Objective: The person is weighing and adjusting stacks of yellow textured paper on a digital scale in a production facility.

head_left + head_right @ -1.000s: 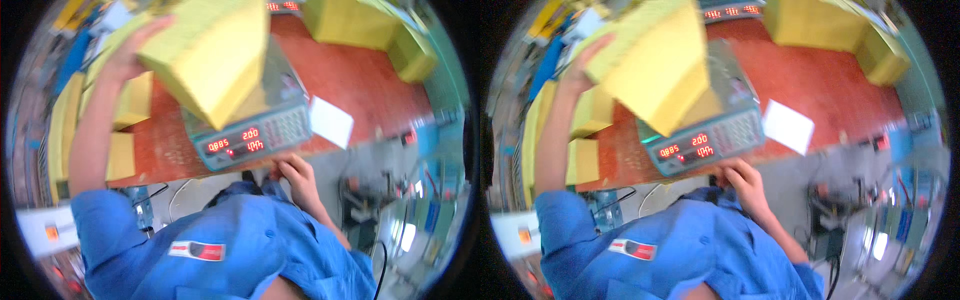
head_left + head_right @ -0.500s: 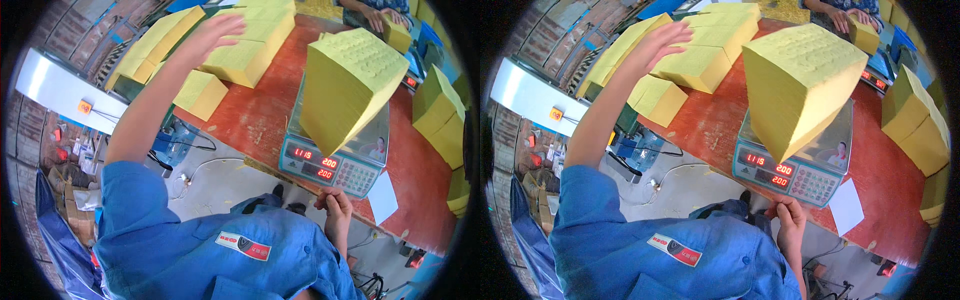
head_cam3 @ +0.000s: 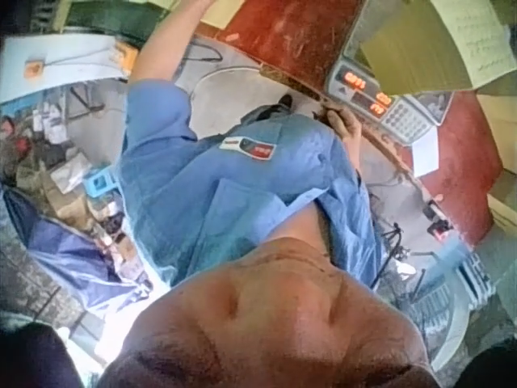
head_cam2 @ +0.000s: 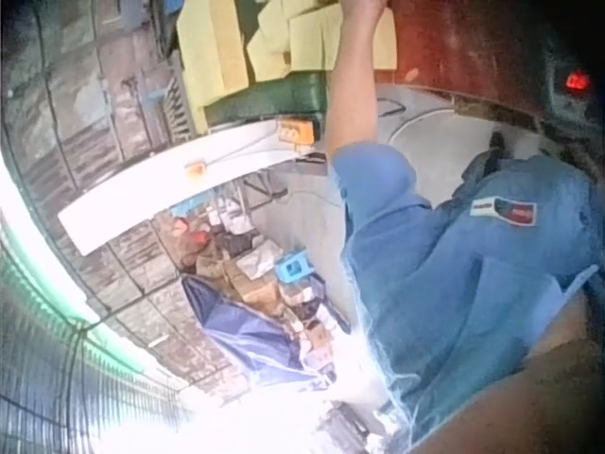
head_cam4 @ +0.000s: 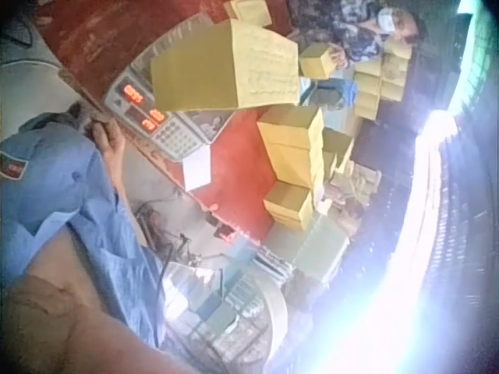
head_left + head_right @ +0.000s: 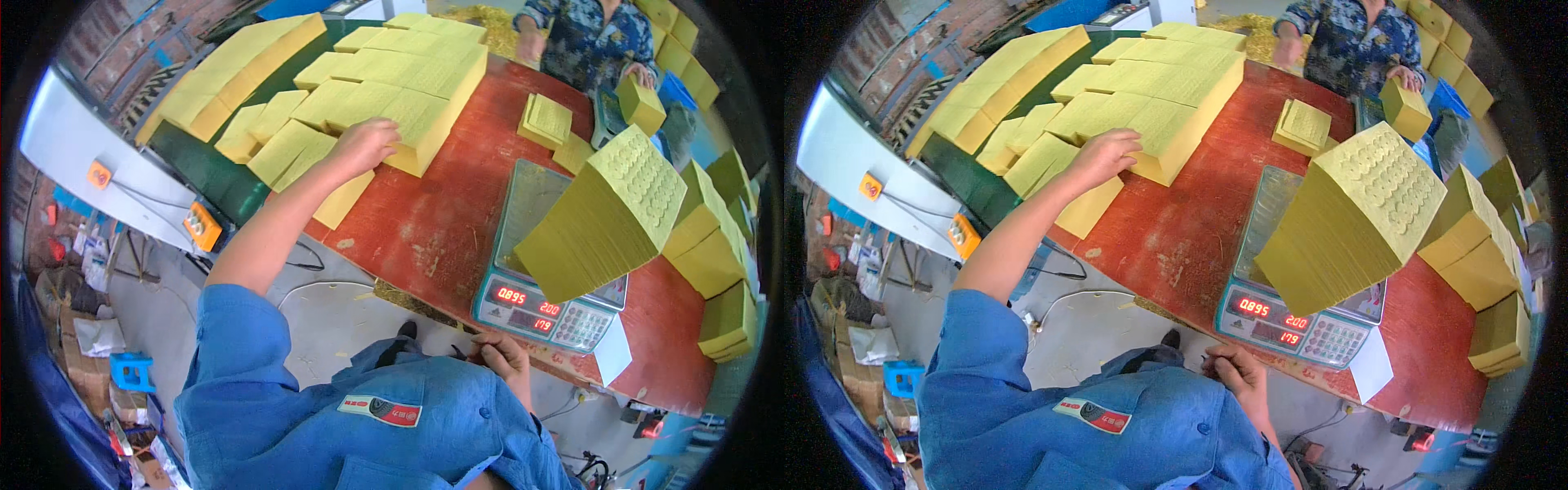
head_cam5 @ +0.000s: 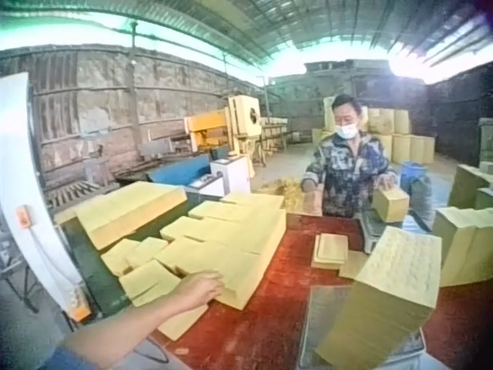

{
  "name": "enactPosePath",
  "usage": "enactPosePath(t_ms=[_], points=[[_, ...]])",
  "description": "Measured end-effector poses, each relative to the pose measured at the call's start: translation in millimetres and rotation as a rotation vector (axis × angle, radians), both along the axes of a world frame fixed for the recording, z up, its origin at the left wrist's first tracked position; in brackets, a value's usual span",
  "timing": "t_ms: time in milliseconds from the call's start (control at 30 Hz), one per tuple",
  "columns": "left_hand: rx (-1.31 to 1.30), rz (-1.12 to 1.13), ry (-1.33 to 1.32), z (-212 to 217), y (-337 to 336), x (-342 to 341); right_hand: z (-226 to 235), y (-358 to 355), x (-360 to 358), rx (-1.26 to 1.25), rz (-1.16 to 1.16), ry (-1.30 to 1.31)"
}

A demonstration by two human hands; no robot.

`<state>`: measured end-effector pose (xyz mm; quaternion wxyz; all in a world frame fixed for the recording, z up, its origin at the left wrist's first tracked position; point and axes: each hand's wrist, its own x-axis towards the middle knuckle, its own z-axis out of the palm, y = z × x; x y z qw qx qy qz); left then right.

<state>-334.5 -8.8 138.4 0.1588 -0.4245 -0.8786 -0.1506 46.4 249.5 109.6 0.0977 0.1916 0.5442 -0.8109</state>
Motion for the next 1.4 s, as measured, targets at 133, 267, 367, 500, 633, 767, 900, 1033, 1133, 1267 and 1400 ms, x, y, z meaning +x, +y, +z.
enactPosePath(t_ms=[133,267,367,500,633,767,900,1033,1133,1267,1400], points=[[-0.113,-0.107,-0.017,-6,14,-42,-3,-36,-14,-0.058,-0.053,-0.025],[-0.199,-0.16,-0.042,-2,17,-57,-3,-58,-28,-0.04,-0.142,-0.072],[-0.211,-0.207,-0.046,0,14,-62,-6,-70,-35,-0.04,-0.186,-0.082],[-0.201,-0.258,-0.032,-1,12,-65,-9,-83,-43,-0.048,-0.172,-0.049],[-0.117,-0.25,0.068,-15,8,-64,-8,-94,-49,-0.027,-0.172,-0.072],[-0.018,-0.246,0.131,-17,6,-51,-7,-97,-59,0.026,-0.15,-0.038],[0.023,-0.299,0.102,-12,1,-12,-6,-88,-96,0.106,-0.094,0.057],[0.055,-0.375,0.063,-8,4,66,-19,-90,-158,-0.206,-0.262,0.123],[0.105,-0.408,0.077,-25,-2,110,-28,-87,-197,-0.19,-0.115,0.157],[0.454,-0.087,-0.197,-41,-9,129,-52,-88,-189,0.249,-0.117,0.331],[0.873,0.133,-1.609,-14,-14,103,-4,-69,-152,0.383,-0.081,0.365]])
